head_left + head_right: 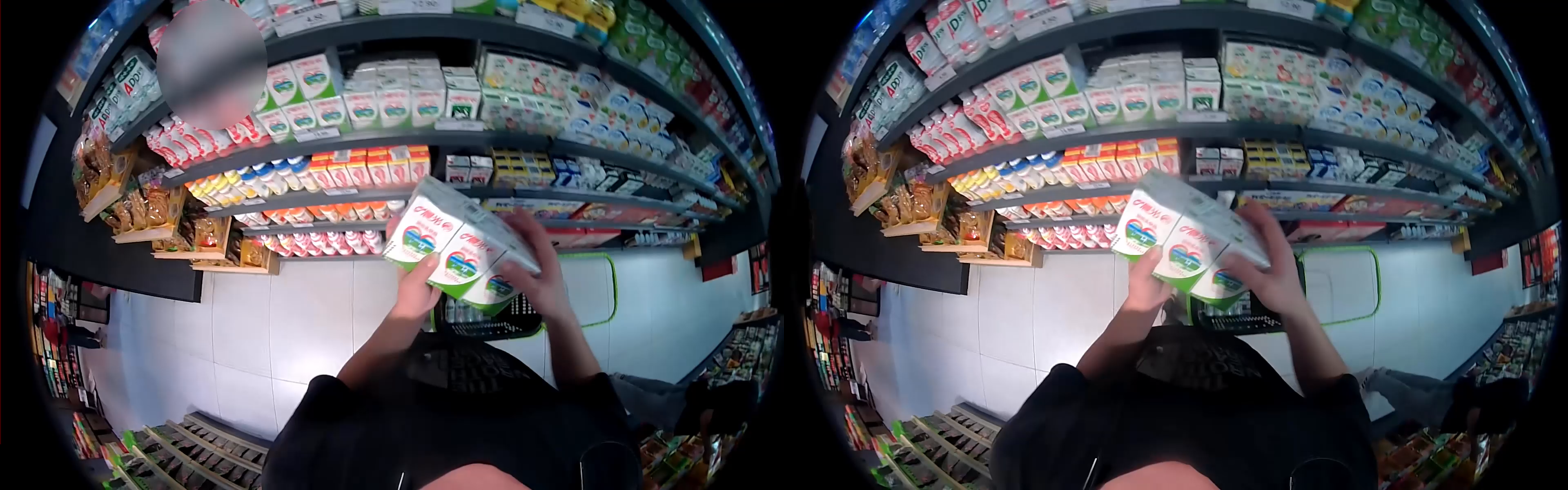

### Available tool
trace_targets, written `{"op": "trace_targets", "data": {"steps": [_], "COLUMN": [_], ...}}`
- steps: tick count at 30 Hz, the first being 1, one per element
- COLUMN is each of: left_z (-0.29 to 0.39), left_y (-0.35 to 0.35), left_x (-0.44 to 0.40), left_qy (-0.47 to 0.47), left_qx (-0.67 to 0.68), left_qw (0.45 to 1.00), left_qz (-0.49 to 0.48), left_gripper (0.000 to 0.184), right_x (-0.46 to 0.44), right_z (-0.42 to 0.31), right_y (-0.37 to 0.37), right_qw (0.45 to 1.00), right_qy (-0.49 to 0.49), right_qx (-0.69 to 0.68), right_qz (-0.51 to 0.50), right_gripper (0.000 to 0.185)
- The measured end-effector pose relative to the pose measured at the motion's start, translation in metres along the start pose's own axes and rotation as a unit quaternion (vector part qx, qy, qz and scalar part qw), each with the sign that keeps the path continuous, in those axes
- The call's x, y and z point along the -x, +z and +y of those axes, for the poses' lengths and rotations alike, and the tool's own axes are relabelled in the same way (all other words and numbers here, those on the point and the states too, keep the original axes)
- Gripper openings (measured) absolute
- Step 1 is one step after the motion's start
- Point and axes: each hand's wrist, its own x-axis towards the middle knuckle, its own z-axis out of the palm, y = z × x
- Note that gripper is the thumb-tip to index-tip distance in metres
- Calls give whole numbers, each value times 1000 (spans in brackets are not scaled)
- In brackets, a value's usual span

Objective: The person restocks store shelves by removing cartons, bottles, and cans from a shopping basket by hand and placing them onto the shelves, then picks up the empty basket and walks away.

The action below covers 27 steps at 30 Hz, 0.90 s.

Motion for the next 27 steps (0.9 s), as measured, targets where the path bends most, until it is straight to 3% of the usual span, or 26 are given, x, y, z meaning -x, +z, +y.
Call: {"op": "trace_targets", "data": {"steps": [3,5,6,7,8,9,12,15,17,19,20,23,24,27], "left_z": [29,49,62,74,85,100,113,106,102,99,100,119,127,142], "left_y": [-15,-17,-24,-14,-1,-15,12,6,21,19,18,40,46,48], "left_x": [-20,-50,-64,-81,-104,-125,-171,-205,-214,-230,-237,-241,-245,-266], "left_qy": [14,51,7,37,61,6,-11,-18,-2,3,0,-17,-34,-65], "left_qx": [7,8,-39,-71,-78,-164,-94,-50,-5,-52,-74,-178,-215,-303], "left_qw": [1000,996,995,993,989,983,993,990,989,990,990,983,976,949], "left_qz": [-23,-79,-89,-89,-111,-81,-71,-130,-145,-128,-120,-41,-12,50], "left_gripper": [105,98,84,71,65,53,40,41,43,48,49,44,42,44], "right_x": [-46,-81,-100,-117,-137,-158,-201,-226,-235,-251,-260,-284,-295,-331], "right_z": [-26,-29,-35,-44,-46,-47,-49,-30,-28,-14,-12,-18,-16,-6], "right_y": [14,22,19,29,27,22,22,27,37,35,30,30,27,22], "right_qw": [984,991,976,986,966,936,908,935,975,988,986,984,986,994], "right_qy": [-2,-27,-93,-124,-198,-272,-327,-288,-173,-69,-103,-75,-63,-57], "right_qx": [129,58,165,73,146,216,261,194,80,-10,-11,-39,-35,-39], "right_qz": [-125,-120,-110,-82,-73,-62,-15,70,116,138,127,155,152,84], "right_gripper": [86,88,86,82,82,82,88,95,96,97,99,97,86,76]}}
